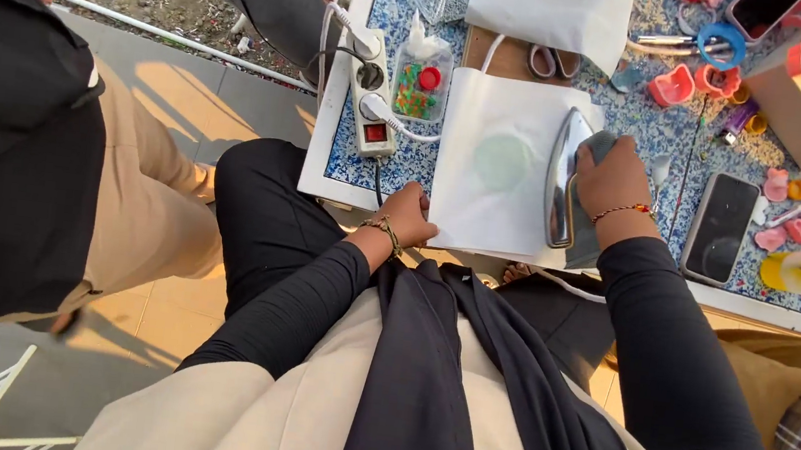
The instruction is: Shaping and ironing synthetic material to create decorative flower petals.
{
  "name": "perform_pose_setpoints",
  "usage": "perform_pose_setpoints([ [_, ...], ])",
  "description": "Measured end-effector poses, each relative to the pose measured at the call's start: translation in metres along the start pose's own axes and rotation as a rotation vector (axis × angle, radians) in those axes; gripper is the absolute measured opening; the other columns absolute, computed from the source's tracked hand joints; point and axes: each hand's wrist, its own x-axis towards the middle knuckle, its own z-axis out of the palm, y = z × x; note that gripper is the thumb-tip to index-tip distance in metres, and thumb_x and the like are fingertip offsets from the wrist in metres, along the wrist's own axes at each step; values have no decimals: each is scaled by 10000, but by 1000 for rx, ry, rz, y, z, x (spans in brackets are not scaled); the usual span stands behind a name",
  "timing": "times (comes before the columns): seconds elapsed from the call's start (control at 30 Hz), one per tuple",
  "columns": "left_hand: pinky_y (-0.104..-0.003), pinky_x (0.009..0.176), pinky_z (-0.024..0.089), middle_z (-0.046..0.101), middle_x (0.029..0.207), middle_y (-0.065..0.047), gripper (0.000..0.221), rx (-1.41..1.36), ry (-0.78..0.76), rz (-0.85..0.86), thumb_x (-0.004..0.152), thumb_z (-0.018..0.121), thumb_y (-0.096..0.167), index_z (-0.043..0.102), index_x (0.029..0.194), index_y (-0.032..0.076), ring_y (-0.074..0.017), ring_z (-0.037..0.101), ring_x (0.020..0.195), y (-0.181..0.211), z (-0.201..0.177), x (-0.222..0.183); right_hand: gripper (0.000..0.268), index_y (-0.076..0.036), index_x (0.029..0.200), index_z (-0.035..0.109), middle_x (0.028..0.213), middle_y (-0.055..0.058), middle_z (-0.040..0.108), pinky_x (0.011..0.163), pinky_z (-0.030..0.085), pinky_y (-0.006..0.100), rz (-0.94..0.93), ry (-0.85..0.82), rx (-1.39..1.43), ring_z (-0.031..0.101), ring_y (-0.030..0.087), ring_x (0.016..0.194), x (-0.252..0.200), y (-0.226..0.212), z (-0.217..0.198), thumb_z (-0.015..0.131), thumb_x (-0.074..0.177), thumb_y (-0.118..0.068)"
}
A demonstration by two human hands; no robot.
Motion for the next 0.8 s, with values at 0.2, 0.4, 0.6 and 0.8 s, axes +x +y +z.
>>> perform_pose_setpoints([
  [0.2, -412, 740, 530, 651, 861, -132, 530, 70, -37, -12, 767, 886, 360, 536, 997, 35, -308, 670, 810, 36, -18, -30, 559, 87, 1152, 529, 1031, 369, 678, 821, 560, 553, -96, -8, 70, 675, 539, 958, -11, -30, 2, 694, 1001, -425],
  [0.4, -428, 706, 524, 650, 829, -147, 544, 63, -45, 11, 758, 896, 345, 515, 992, 36, -332, 674, 774, 33, -18, -29, 500, 46, 1175, 492, 960, 338, 693, 742, 570, 549, -41, -150, 48, 687, 528, 853, -36, -111, 23, 645, 991, -393],
  [0.6, -458, 690, 516, 642, 820, -167, 559, 37, -40, 41, 751, 895, 325, 506, 1018, 25, -377, 664, 770, 34, -22, -31, 478, 29, 1166, 498, 968, 318, 704, 734, 575, 534, -68, -115, 71, 700, 499, 866, 6, -126, 26, 642, 1000, -395],
  [0.8, -471, 714, 524, 677, 852, -188, 546, 8, 4, 63, 749, 879, 322, 525, 1024, 10, -400, 681, 822, 28, -15, -29, 489, 40, 1153, 500, 1006, 331, 688, 752, 568, 526, -81, -46, 52, 694, 501, 893, 28, -119, 30, 676, 992, -387],
])
